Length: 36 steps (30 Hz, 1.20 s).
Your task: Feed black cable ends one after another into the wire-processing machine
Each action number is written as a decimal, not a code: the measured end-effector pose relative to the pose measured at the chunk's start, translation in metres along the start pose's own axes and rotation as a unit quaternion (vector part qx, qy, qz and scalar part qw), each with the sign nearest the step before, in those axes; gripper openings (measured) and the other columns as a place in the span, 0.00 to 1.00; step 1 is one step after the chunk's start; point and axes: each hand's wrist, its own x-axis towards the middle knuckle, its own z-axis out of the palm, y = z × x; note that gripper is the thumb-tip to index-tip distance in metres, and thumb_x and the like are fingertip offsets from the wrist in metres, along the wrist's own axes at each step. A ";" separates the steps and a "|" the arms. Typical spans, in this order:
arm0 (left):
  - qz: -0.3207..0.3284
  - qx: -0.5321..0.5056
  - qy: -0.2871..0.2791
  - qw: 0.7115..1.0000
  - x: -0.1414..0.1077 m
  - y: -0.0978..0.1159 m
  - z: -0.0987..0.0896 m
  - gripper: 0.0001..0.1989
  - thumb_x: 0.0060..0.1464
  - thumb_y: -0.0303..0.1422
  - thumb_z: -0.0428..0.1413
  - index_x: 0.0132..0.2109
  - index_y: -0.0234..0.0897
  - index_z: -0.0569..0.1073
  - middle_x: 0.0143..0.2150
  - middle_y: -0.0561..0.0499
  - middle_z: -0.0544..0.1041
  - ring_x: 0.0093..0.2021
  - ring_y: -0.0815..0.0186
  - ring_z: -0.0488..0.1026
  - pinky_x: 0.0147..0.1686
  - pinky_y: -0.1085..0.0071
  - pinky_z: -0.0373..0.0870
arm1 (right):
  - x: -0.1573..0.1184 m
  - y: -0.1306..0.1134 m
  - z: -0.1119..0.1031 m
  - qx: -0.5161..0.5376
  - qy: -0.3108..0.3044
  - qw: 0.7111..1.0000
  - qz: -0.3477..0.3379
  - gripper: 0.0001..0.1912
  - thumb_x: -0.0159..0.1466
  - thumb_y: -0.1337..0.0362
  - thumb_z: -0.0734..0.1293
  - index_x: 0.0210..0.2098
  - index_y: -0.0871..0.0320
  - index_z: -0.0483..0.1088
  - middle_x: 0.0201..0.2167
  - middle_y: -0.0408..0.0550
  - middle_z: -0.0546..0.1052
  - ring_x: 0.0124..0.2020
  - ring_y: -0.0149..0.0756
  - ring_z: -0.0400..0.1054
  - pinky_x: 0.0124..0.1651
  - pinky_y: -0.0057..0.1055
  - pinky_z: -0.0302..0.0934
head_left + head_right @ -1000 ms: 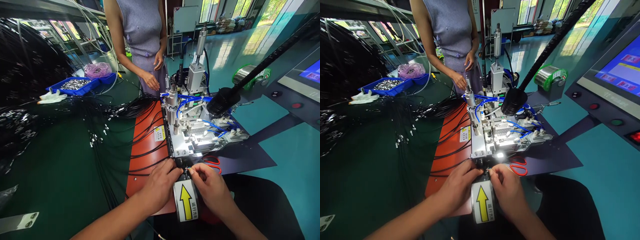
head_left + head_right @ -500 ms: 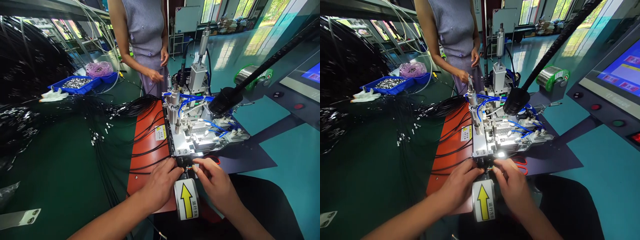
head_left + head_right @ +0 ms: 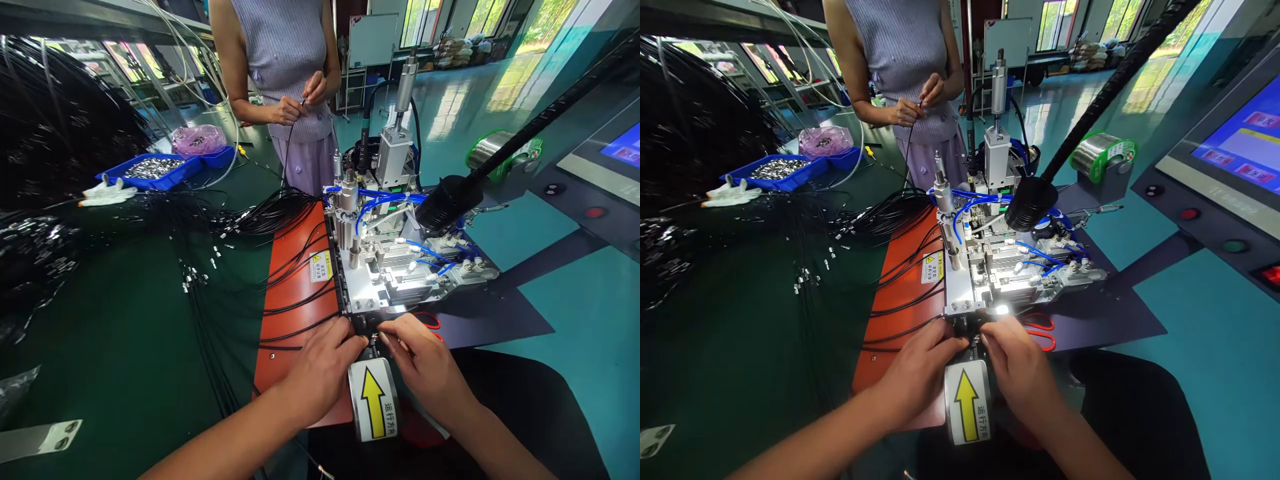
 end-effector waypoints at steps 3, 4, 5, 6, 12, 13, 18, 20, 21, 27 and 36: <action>0.001 -0.003 0.003 1.000 0.000 0.000 0.000 0.12 0.63 0.23 0.51 0.50 0.38 0.72 0.42 0.47 0.70 0.40 0.62 0.68 0.37 0.68 0.67 | 0.001 -0.002 -0.002 -0.003 -0.005 1.000 0.011 0.10 0.71 0.63 0.60 0.40 0.55 0.73 0.36 0.47 0.74 0.37 0.40 0.70 0.39 0.35 0.64; 0.001 -0.004 0.004 1.000 0.000 0.001 -0.001 0.12 0.63 0.23 0.51 0.50 0.38 0.72 0.42 0.47 0.70 0.41 0.62 0.68 0.37 0.68 0.67 | 0.002 -0.003 -0.002 -0.002 -0.008 1.000 0.016 0.09 0.71 0.63 0.60 0.40 0.55 0.73 0.35 0.47 0.74 0.37 0.40 0.70 0.39 0.35 0.63; 0.002 -0.005 0.004 1.000 0.000 0.001 -0.001 0.11 0.63 0.23 0.50 0.50 0.38 0.72 0.42 0.47 0.70 0.41 0.62 0.68 0.37 0.68 0.67 | 0.003 -0.004 -0.003 -0.002 -0.013 1.000 0.020 0.09 0.71 0.63 0.60 0.40 0.55 0.73 0.35 0.47 0.74 0.36 0.39 0.70 0.39 0.35 0.63; 0.002 -0.005 0.003 1.000 0.000 0.001 -0.001 0.12 0.63 0.23 0.50 0.50 0.38 0.72 0.42 0.47 0.70 0.41 0.62 0.68 0.37 0.68 0.67 | 0.004 -0.004 -0.004 -0.002 -0.016 1.000 0.023 0.09 0.70 0.63 0.61 0.39 0.55 0.73 0.34 0.46 0.74 0.36 0.39 0.70 0.39 0.34 0.63; -0.001 0.001 -0.002 1.000 0.001 0.002 -0.001 0.12 0.62 0.22 0.51 0.50 0.37 0.72 0.42 0.46 0.71 0.40 0.60 0.68 0.36 0.67 0.68 | 0.011 -0.007 -0.009 -0.023 -0.052 0.998 0.026 0.11 0.70 0.65 0.59 0.34 0.56 0.71 0.32 0.45 0.74 0.34 0.38 0.69 0.36 0.33 0.60; -0.001 0.004 -0.004 1.000 0.001 0.002 -0.002 0.12 0.62 0.22 0.51 0.50 0.37 0.72 0.42 0.46 0.71 0.41 0.60 0.68 0.37 0.67 0.68 | 0.012 -0.008 -0.010 -0.025 -0.058 0.998 0.029 0.11 0.70 0.65 0.59 0.33 0.56 0.70 0.32 0.45 0.74 0.33 0.37 0.69 0.35 0.33 0.60; -0.001 0.036 -0.049 0.998 0.004 0.006 -0.019 0.12 0.62 0.23 0.53 0.51 0.38 0.73 0.43 0.47 0.74 0.43 0.58 0.68 0.44 0.61 0.70 | 0.012 -0.011 -0.011 -0.033 -0.076 0.994 0.068 0.11 0.69 0.65 0.59 0.31 0.56 0.68 0.27 0.44 0.74 0.28 0.36 0.68 0.31 0.30 0.59; -0.019 0.051 -0.064 0.996 0.004 0.008 -0.024 0.10 0.62 0.23 0.53 0.48 0.37 0.74 0.40 0.48 0.74 0.41 0.58 0.68 0.44 0.59 0.69 | 0.014 -0.011 -0.010 -0.020 -0.096 0.990 0.100 0.12 0.69 0.63 0.58 0.31 0.55 0.69 0.23 0.41 0.73 0.24 0.34 0.67 0.27 0.29 0.57; -0.030 0.056 -0.064 0.996 0.003 0.008 -0.026 0.09 0.62 0.23 0.52 0.46 0.36 0.74 0.38 0.48 0.74 0.40 0.58 0.68 0.43 0.59 0.69 | 0.015 -0.010 -0.010 -0.009 -0.106 0.988 0.115 0.12 0.69 0.62 0.58 0.32 0.55 0.69 0.21 0.40 0.72 0.22 0.34 0.66 0.26 0.28 0.56; -0.062 0.083 -0.065 0.993 0.002 0.015 -0.030 0.09 0.63 0.23 0.51 0.44 0.36 0.76 0.37 0.47 0.73 0.40 0.57 0.67 0.44 0.55 0.69 | 0.009 -0.013 -0.013 -0.007 -0.037 0.992 0.117 0.11 0.69 0.61 0.59 0.34 0.55 0.71 0.25 0.43 0.75 0.26 0.36 0.70 0.29 0.29 0.61; -0.078 0.133 -0.239 0.959 0.002 0.028 -0.045 0.25 0.55 0.23 0.54 0.61 0.26 0.70 0.46 0.37 0.77 0.45 0.52 0.74 0.48 0.55 0.73 | -0.066 -0.036 0.080 -0.175 -0.251 0.946 -0.104 0.06 0.60 0.64 0.68 0.35 0.59 0.76 0.26 0.49 0.81 0.19 0.38 0.72 0.17 0.27 0.51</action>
